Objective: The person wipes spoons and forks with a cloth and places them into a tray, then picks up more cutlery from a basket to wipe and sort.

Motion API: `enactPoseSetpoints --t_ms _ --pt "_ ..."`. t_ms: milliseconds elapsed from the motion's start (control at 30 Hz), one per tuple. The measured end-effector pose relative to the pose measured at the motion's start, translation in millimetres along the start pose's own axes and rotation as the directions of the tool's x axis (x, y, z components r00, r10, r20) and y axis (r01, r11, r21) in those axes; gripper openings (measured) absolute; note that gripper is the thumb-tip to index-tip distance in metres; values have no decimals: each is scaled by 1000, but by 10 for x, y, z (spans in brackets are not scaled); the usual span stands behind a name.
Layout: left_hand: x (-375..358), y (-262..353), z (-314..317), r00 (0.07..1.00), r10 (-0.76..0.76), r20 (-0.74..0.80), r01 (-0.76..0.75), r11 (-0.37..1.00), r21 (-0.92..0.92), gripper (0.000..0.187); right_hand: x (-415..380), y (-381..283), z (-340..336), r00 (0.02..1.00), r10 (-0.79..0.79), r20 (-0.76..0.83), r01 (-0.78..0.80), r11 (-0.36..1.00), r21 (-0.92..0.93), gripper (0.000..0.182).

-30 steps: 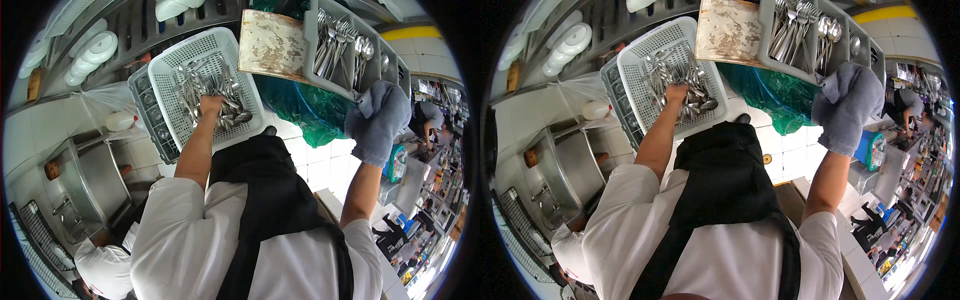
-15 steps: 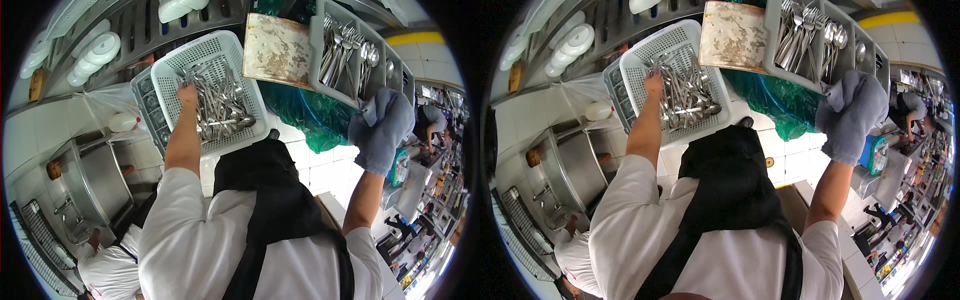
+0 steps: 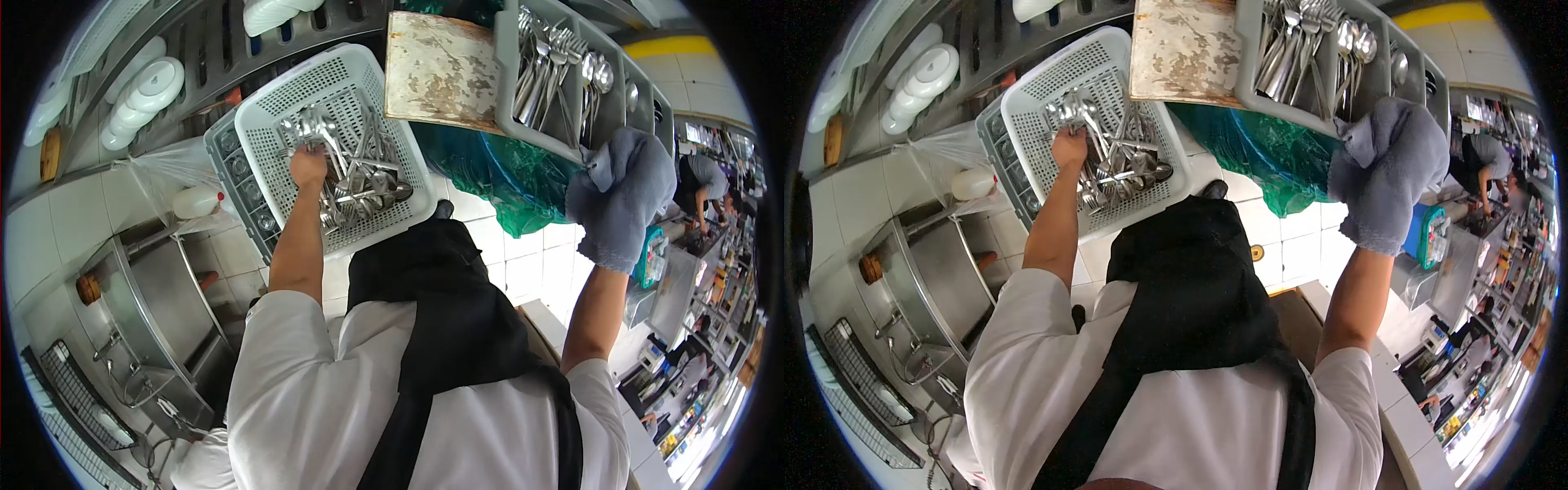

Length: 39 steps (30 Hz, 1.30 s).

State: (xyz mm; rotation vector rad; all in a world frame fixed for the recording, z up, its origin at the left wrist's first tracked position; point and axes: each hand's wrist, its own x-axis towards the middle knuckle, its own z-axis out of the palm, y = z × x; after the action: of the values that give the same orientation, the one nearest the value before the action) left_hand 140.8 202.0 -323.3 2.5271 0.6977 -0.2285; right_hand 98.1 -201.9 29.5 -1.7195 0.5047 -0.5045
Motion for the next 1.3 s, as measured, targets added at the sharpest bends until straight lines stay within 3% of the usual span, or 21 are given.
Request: enactPoseSetpoints --t_ms 100,167,300,367,400,433,500,533,633,667,700,733,767,800,833,900,967,1033,1100,1167,1300 --pt "32 -1 -141 988 19 -153 -32 996 -82 32 0 22 -18 999 50 -5 -49 996 74 22" --pt "88 69 -262 877 145 -458 -210 973 -93 27 3 39 -42 998 55 -6 -54 995 87 21" --pt "238 215 -657 814 269 -515 -414 891 -188 24 -23 74 -59 999 48 -4 -47 995 85 19" --pt "388 146 -727 967 242 -77 -243 794 -557 24 -20 78 -83 999 38 -7 -38 996 76 19" --pt "595 -29 -627 912 399 -96 -408 855 -321 22 -19 81 -88 999 39 -10 -38 996 78 19" --pt "529 39 -669 911 404 -89 -410 855 -317 22 -34 87 -97 999 39 -12 -38 996 76 18" --pt "275 265 -813 868 450 210 -449 892 -55 20 -41 102 -117 997 80 -8 -78 990 118 16" --pt "229 279 -805 792 534 295 -564 825 21 17 -42 105 -130 994 111 3 -110 981 159 13" --pt "68 389 -692 722 605 335 -673 725 143 17 0 110 -170 982 185 36 -187 942 277 8" --pt "49 528 -758 637 584 503 -741 643 193 21 28 145 -176 982 185 28 -185 943 276 8" --pt "110 500 -673 632 586 506 -745 640 189 21 60 205 -179 988 133 -77 -114 970 213 8" --pt "170 500 -588 516 668 536 -833 537 132 27 85 249 -187 982 72 -175 -48 989 140 12" --pt "225 488 -509 388 736 555 -904 423 70 35 111 278 -222 989 34 -144 -26 998 59 11" --pt "261 467 -423 388 682 620 -913 378 155 55 125 301 -254 996 -7 -87 6 1000 -15 10" --pt "254 513 -405 385 681 623 -913 379 149 55 147 318 -294 998 -49 -42 45 995 -91 9" --pt "284 648 -375 268 646 715 -963 169 208 54 178 360 -351 994 -112 8 112 976 -187 7" --pt "285 689 -314 244 697 674 -967 126 220 48 193 384 -389 987 -160 36 164 954 -251 6" --pt "243 750 -304 319 602 732 -944 134 301 47 206 409 -419 980 -191 51 198 938 -283 6" --pt "276 633 -275 294 662 689 -952 141 271 35 225 426 -445 975 -215 56 222 929 -296 7" --pt "266 589 -340 236 654 719 -958 32 285 30 218 431 -470 975 -217 46 221 933 -284 8" --pt "134 587 -650 220 625 749 -958 -7 287 27 213 435 -458 995 -100 8 101 995 -24 28"
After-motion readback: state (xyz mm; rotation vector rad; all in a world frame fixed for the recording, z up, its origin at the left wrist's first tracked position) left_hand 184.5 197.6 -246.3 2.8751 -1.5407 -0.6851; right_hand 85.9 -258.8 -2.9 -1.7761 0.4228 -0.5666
